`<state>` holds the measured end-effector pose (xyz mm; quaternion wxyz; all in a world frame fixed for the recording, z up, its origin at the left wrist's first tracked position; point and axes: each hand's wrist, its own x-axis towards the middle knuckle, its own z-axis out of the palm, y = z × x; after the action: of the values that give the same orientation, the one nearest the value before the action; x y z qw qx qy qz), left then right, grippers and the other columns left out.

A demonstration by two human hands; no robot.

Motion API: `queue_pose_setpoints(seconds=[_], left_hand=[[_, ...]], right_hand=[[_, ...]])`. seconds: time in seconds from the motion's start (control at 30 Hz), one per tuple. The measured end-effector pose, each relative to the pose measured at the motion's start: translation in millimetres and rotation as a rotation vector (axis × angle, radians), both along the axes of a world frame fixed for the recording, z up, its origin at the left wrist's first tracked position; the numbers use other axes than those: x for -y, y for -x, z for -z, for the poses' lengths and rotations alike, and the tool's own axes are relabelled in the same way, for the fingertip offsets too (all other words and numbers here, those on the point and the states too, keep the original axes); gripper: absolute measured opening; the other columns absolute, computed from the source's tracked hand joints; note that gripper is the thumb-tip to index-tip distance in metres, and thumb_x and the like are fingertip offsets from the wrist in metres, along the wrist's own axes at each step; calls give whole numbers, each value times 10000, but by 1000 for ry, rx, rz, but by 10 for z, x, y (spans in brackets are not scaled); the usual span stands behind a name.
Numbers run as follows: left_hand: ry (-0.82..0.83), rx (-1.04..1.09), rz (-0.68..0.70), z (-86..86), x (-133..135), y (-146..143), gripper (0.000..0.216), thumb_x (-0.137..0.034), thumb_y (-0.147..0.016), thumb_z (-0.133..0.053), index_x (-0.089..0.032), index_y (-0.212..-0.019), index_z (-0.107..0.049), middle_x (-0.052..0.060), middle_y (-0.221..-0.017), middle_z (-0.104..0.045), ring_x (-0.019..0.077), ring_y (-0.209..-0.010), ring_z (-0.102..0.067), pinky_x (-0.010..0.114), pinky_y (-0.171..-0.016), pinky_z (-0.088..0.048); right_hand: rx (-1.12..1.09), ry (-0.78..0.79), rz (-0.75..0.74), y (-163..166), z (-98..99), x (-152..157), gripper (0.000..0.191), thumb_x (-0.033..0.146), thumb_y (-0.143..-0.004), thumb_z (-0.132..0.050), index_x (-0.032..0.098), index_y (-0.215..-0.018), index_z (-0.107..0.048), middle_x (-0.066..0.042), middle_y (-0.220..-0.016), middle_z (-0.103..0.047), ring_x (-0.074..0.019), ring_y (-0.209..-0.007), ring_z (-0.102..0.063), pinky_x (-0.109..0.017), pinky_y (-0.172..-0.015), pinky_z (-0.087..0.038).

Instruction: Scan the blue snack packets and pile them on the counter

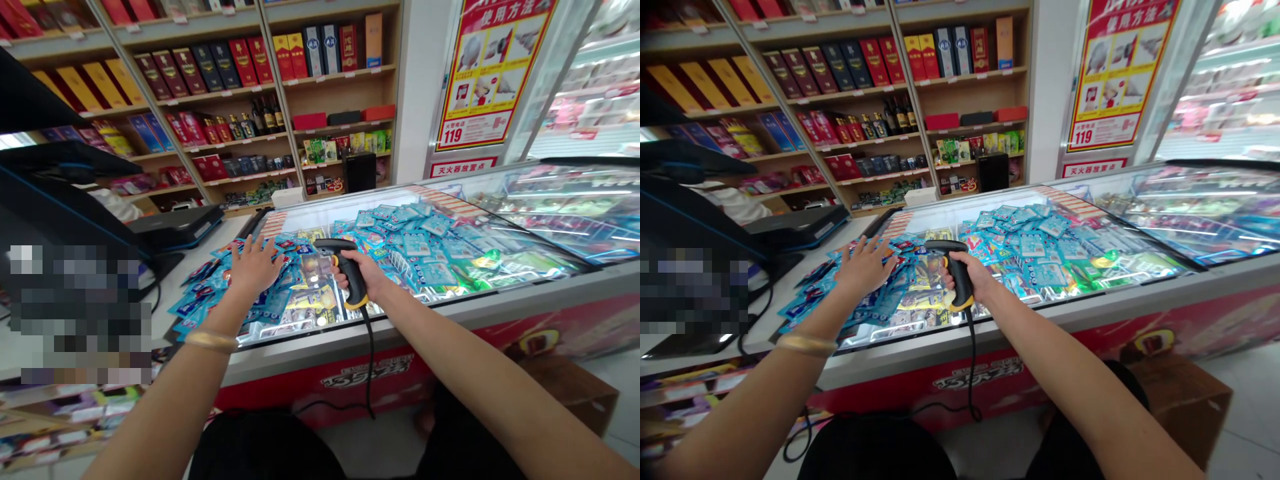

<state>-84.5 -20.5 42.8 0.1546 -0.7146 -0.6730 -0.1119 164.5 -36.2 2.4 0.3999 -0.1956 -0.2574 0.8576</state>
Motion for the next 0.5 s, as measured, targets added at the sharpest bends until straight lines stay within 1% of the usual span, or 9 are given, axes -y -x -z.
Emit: queue_pose_setpoints(seconds=[0.1, 0.13, 0.2, 0.27, 0.37, 0.43, 0.5], left_hand=[[-116, 70, 75, -29, 30, -186, 549, -401, -929, -416, -174, -1416, -529, 173, -1529, -473, 386, -1468, -333, 612, -1197, -195], [-141, 104, 110, -32, 36, -288, 529, -389, -929, -420, -175, -1397, -543, 175, -1507, -494, 375, -1447, -368, 587, -1192, -229], [-141, 183, 190, -24, 37, -557, 497, -373, -931, -433, -169, -1364, -566, 176, -1440, -552, 345, -1377, -457, 524, -1164, -315], [-81, 269, 292, 7, 31, -910, 482, -359, -931, -450, -161, -1352, -571, 166, -1371, -603, 310, -1310, -523, 471, -1135, -373], [21, 365, 481, 96, 42, -1537, 472, -336, -932, -489, -129, -1348, -572, 171, -1355, -613, 279, -1296, -542, 413, -1127, -397], [92, 388, 602, 162, 71, -1959, 463, -326, -922, -537, -135, -1341, -579, 156, -1351, -621, 267, -1297, -544, 388, -1126, -400], [149, 377, 675, 217, 108, -2328, 458, -344, -905, -589, -146, -1317, -600, 149, -1346, -624, 268, -1289, -551, 376, -1110, -417]], right_hand=[[3, -6, 31, -52, -54, 33, 152, 301, -871, -565, 156, -829, -549, -13, -647, -532, -81, -474, -440, -168, -415, -397], [-3, -15, 50, -108, -69, 53, 151, 304, -867, -573, 159, -833, -548, -11, -648, -529, -81, -475, -438, -168, -413, -395], [-8, -40, 93, -303, -95, 109, 141, 303, -861, -575, 166, -844, -547, -10, -652, -528, -87, -482, -436, -171, -412, -394], [10, -74, 146, -605, -112, 184, 124, 290, -859, -566, 167, -868, -556, -19, -673, -543, -96, -502, -446, -179, -420, -406], [55, -97, 268, -1171, -120, 321, 131, 292, -851, -575, 165, -879, -571, -17, -687, -532, -93, -500, -430, -182, -418, -405], [94, -91, 350, -1541, -109, 421, 131, 294, -840, -583, 166, -869, -578, -18, -700, -515, -95, -502, -420, -191, -416, -410], [128, -72, 427, -1848, -84, 518, 113, 284, -828, -585, 176, -859, -578, -16, -707, -500, -99, -506, -407, -194, -407, -405]])
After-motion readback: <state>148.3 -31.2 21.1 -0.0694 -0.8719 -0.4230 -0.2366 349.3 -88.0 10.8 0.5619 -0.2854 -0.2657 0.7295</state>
